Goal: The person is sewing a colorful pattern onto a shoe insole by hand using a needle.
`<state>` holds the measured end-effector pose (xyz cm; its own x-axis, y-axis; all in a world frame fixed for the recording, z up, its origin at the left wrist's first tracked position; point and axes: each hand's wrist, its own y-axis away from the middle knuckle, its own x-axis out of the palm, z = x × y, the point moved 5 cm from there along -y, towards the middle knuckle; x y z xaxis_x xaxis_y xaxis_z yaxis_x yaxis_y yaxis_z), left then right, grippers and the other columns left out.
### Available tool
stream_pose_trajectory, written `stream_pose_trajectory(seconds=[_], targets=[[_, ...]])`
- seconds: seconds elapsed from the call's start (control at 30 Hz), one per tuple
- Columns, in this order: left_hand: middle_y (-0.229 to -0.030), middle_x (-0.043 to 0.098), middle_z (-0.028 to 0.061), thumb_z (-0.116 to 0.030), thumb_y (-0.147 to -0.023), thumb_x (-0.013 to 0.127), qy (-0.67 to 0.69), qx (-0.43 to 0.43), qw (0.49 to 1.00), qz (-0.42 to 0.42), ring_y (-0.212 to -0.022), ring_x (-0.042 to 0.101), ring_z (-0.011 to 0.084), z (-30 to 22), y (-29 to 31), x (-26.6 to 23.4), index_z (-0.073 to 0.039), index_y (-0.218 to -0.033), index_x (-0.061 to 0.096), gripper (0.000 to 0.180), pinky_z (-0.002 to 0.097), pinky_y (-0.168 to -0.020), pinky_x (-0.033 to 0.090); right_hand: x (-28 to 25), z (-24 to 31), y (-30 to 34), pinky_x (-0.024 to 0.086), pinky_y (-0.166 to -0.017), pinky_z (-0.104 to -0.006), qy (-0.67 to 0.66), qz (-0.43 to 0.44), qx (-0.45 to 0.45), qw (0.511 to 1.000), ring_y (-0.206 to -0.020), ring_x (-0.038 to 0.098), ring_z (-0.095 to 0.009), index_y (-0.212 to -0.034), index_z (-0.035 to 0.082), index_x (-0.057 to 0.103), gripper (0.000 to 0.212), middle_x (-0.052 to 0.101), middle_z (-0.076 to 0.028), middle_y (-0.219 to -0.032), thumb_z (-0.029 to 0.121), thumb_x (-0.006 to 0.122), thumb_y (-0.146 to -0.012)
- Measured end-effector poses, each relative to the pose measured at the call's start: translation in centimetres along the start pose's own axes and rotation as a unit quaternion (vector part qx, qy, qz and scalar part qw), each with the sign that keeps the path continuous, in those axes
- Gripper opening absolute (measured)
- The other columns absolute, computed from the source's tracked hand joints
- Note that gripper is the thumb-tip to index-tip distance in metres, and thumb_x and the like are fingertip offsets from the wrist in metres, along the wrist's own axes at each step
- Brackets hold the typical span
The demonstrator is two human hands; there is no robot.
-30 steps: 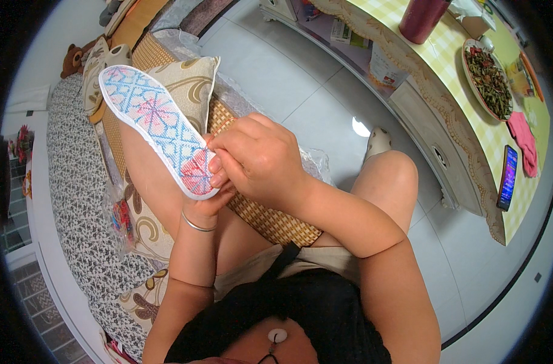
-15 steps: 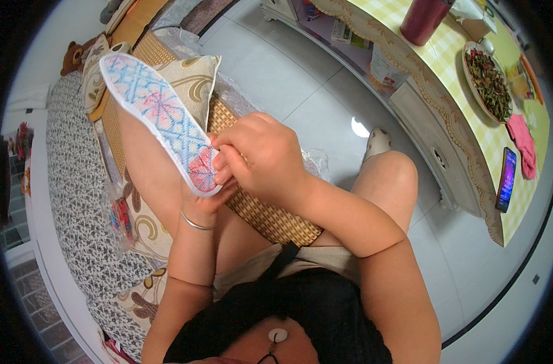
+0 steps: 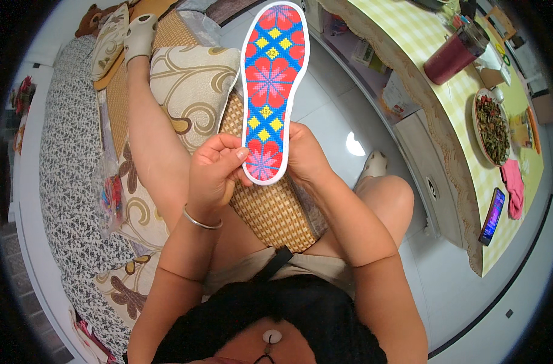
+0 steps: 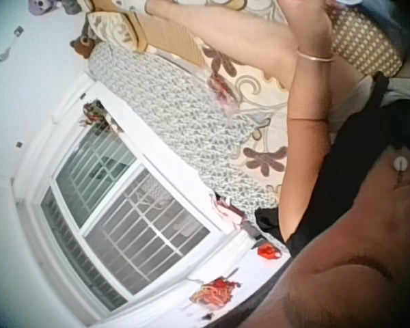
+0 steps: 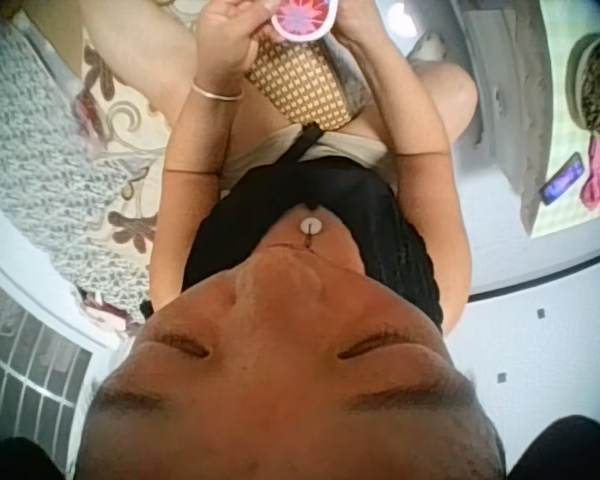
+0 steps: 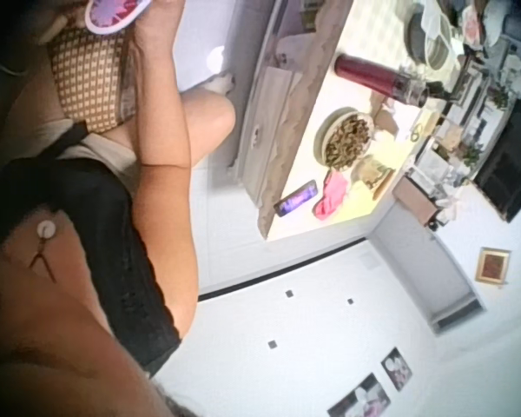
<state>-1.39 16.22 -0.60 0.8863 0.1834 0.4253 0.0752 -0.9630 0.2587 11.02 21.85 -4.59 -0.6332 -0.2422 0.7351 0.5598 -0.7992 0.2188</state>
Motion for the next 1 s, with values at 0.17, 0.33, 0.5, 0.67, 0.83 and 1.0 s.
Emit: stream_pose_trajectory(seconds=[0.17, 0.33, 0.5, 0.67, 0.83, 1.0], targets=[[-0.079, 0.065, 0.0132, 0.0, -0.087, 0.06, -0.02, 0.005, 1.0, -0.01, -0.06, 0.063, 0.0134, -0.2, 0.4, -0.2, 0.005, -0.094, 0.057, 0.009, 0.0227, -0.048, 0.054, 0.3, -0.2, -0.1, 0.058, -0.069, -0.0292, -0.018, 0.007, 0.021, 1.0, -0.078, 0.068, -0.015, -0.098, 0.0, 0.065, 0.014, 0.069, -0.01, -0.092, 0.008, 0.062, -0.088], [-0.079, 0.065, 0.0127, -0.001, -0.087, 0.06, -0.009, 0.004, 1.0, -0.013, -0.059, 0.063, 0.0133, -0.2, 0.3, -0.3, 0.006, -0.094, 0.057, 0.01, 0.0226, -0.048, 0.053, 0.2, -0.6, -0.5, 0.058, -0.069, -0.03, -0.027, 0.005, 0.046, 0.999, -0.078, 0.068, -0.016, -0.099, -0.001, 0.064, 0.015, 0.069, -0.011, -0.093, 0.008, 0.062, -0.088], [-0.079, 0.065, 0.0122, -0.001, -0.087, 0.06, -0.016, -0.006, 1.0, -0.018, -0.059, 0.063, 0.0126, -0.3, 0.3, -0.6, 0.005, -0.093, 0.057, 0.01, 0.0215, -0.049, 0.053, 0.5, -0.6, -0.4, 0.057, -0.07, -0.0291, -0.015, -0.01, -0.008, 1.0, -0.079, 0.067, -0.016, -0.101, -0.001, 0.063, 0.016, 0.067, -0.01, -0.094, 0.008, 0.06, -0.089], [-0.079, 0.065, 0.0103, -0.001, -0.086, 0.061, -0.067, 0.039, 0.994, -0.072, -0.059, 0.06, 0.0093, -0.7, 0.3, -1.0, 0.004, -0.092, 0.058, 0.009, 0.0193, -0.05, 0.05, -1.0, 3.2, 0.4, 0.049, -0.075, -0.0293, 0.281, -0.124, -0.309, 0.9, -0.085, 0.06, -0.016, -0.095, 0.003, 0.065, 0.013, 0.065, -0.006, -0.093, 0.004, 0.065, -0.082], [-0.075, 0.062, 0.0046, 0.0, -0.086, 0.062, -0.113, 0.049, 0.989, -0.081, -0.055, 0.053, 0.0042, 0.0, 0.1, -0.9, 0.002, -0.089, 0.059, 0.005, 0.0162, -0.047, 0.043, 3.9, 4.2, 2.6, 0.045, -0.073, -0.0343, 0.547, -0.027, -0.492, 0.677, -0.083, 0.056, -0.025, -0.084, 0.008, 0.068, 0.02, 0.063, -0.005, -0.09, 0.002, 0.073, -0.065], [-0.071, 0.06, 0.0021, 0.001, -0.085, 0.063, -0.146, 0.048, 0.983, -0.096, -0.054, 0.051, 0.0033, 0.5, -0.2, -0.9, 0.001, -0.086, 0.059, 0.004, 0.0166, -0.047, 0.042, 4.6, 4.3, 3.6, 0.05, -0.07, -0.0335, 0.533, 0.019, -0.54, 0.651, -0.079, 0.059, -0.023, -0.089, 0.005, 0.062, 0.014, 0.064, -0.007, -0.091, 0.001, 0.065, -0.076]])
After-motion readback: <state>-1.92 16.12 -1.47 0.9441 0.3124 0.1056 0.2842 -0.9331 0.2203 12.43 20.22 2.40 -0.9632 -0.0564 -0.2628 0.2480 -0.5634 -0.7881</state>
